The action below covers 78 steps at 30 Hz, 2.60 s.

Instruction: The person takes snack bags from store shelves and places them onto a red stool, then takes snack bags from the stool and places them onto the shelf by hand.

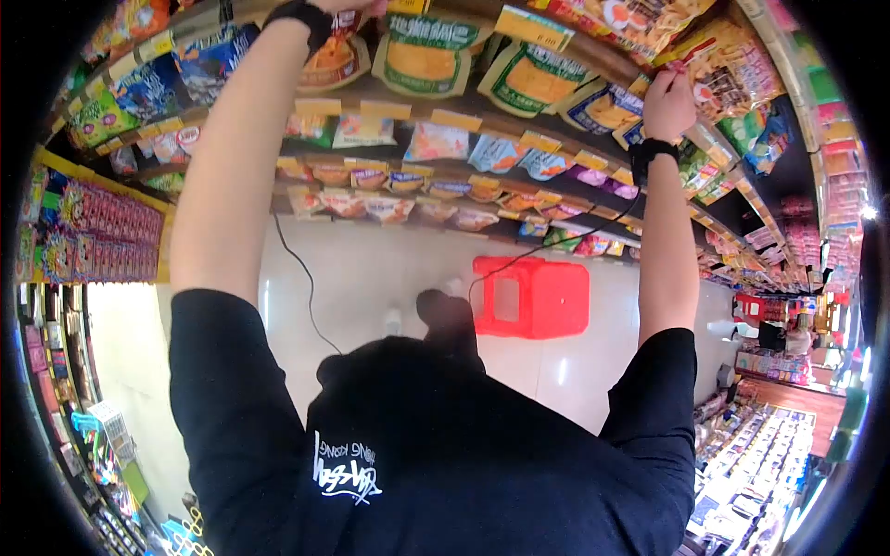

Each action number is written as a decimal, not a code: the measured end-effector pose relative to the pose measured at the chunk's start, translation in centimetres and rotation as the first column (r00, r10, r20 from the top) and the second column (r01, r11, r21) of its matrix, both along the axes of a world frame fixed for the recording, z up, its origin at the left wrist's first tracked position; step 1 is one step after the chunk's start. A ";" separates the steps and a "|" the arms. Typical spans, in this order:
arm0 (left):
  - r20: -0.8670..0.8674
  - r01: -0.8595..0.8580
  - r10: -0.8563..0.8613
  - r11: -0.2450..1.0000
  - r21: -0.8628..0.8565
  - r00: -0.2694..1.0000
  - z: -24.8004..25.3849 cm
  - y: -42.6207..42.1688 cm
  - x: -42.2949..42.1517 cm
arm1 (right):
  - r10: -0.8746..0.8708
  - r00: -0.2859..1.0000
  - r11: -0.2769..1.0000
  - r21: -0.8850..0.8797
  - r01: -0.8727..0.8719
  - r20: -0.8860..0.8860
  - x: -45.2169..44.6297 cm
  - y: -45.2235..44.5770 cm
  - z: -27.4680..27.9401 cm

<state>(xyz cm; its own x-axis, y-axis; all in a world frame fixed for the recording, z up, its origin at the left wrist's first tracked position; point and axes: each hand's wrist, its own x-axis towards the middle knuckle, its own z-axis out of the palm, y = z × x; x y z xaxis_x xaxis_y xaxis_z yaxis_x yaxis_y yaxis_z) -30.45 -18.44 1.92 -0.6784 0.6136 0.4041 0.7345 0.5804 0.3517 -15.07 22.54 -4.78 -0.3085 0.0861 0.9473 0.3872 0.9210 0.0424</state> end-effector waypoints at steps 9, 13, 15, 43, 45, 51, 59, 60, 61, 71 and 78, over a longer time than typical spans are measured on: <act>-0.411 0.059 -0.017 0.994 0.092 0.911 -3.1 -0.1 -3.0 | 0.099 0.994 0.990 -0.100 -0.103 -0.047 0.5 -2.0 1.5; 0.042 -0.008 0.011 0.998 -0.068 0.999 0.1 -0.1 -0.5 | 0.075 0.997 0.996 -0.044 -0.076 -0.029 0.6 -1.0 0.8; 0.061 -0.019 0.023 0.997 -0.079 0.998 0.2 0.0 -0.7 | 0.088 0.996 0.993 -0.081 -0.090 -0.027 0.7 -1.3 0.6; 0.325 0.182 -0.381 0.844 0.504 0.866 -0.8 10.6 1.5 | 0.053 0.997 0.995 -0.079 -0.057 -0.057 0.5 -1.3 0.4; 0.289 0.188 -0.366 0.847 0.498 0.885 -0.9 10.6 1.7 | 0.083 0.996 0.975 -0.202 -0.087 -0.031 0.8 -1.3 0.5; 0.322 0.154 -0.334 0.867 0.474 0.886 -1.3 10.6 1.5 | 0.520 0.784 0.461 -0.661 -0.592 -0.340 0.7 -3.6 4.2; 0.102 0.198 -0.259 0.893 0.404 0.961 -1.8 11.4 1.4 | 0.645 0.614 0.083 -0.758 -0.647 -0.455 -0.4 -3.7 4.7; 0.103 0.179 -0.238 0.901 0.396 0.966 -1.8 11.5 1.3 | 0.643 0.638 0.124 -0.765 -0.632 -0.423 -0.5 -3.7 4.8; 0.105 0.165 -0.221 0.908 0.386 0.970 -1.5 11.5 1.7 | 0.636 0.665 0.166 -0.772 -0.613 -0.391 -0.6 -3.5 4.7; 0.036 0.263 -0.275 0.946 0.190 0.961 1.0 11.9 1.6 | 0.636 0.648 -0.080 -0.871 -0.485 -0.420 0.5 -2.4 5.9; -0.031 0.042 -0.035 0.967 0.250 0.999 -0.3 12.8 2.4 | 0.635 0.671 0.030 -0.856 -0.516 -0.382 -0.5 -2.0 5.4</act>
